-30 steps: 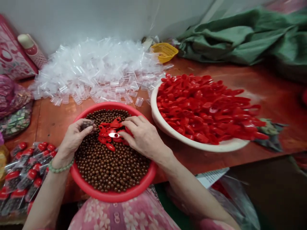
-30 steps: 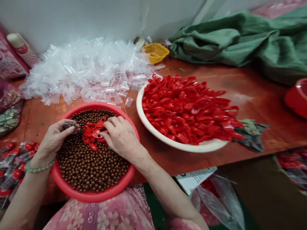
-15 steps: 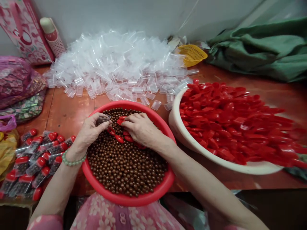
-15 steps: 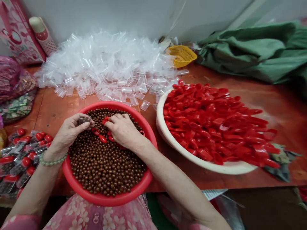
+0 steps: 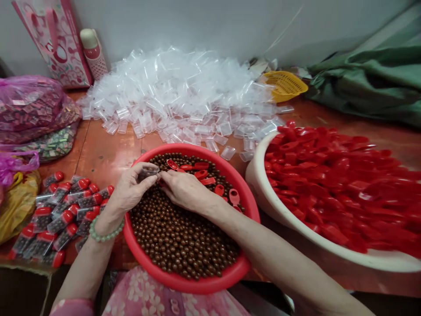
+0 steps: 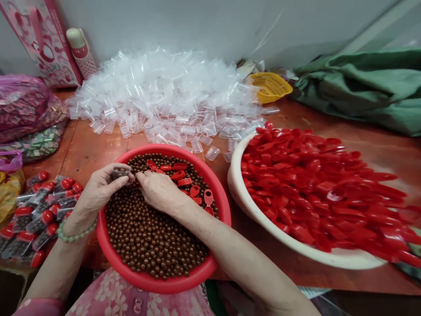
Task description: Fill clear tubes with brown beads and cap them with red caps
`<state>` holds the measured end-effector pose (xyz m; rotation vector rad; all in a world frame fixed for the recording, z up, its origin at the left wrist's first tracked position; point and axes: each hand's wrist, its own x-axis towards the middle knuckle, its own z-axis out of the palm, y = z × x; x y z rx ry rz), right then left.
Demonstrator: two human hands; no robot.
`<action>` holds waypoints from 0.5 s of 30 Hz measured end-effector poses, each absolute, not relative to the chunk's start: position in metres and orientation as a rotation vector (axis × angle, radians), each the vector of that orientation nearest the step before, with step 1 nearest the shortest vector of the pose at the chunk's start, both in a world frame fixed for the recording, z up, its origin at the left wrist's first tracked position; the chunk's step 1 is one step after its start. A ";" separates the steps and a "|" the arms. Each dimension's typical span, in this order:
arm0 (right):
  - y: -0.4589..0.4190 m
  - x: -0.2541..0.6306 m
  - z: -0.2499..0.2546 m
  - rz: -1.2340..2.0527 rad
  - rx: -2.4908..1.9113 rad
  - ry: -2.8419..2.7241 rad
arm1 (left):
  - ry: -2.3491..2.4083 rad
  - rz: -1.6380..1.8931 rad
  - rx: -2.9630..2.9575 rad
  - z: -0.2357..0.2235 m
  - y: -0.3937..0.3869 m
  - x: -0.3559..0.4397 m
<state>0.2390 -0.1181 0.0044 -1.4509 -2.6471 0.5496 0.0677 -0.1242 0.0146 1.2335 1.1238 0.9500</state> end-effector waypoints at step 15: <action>-0.127 0.263 0.026 1.425 -1.028 -1.472 | 0.890 0.805 1.128 0.017 -0.151 0.078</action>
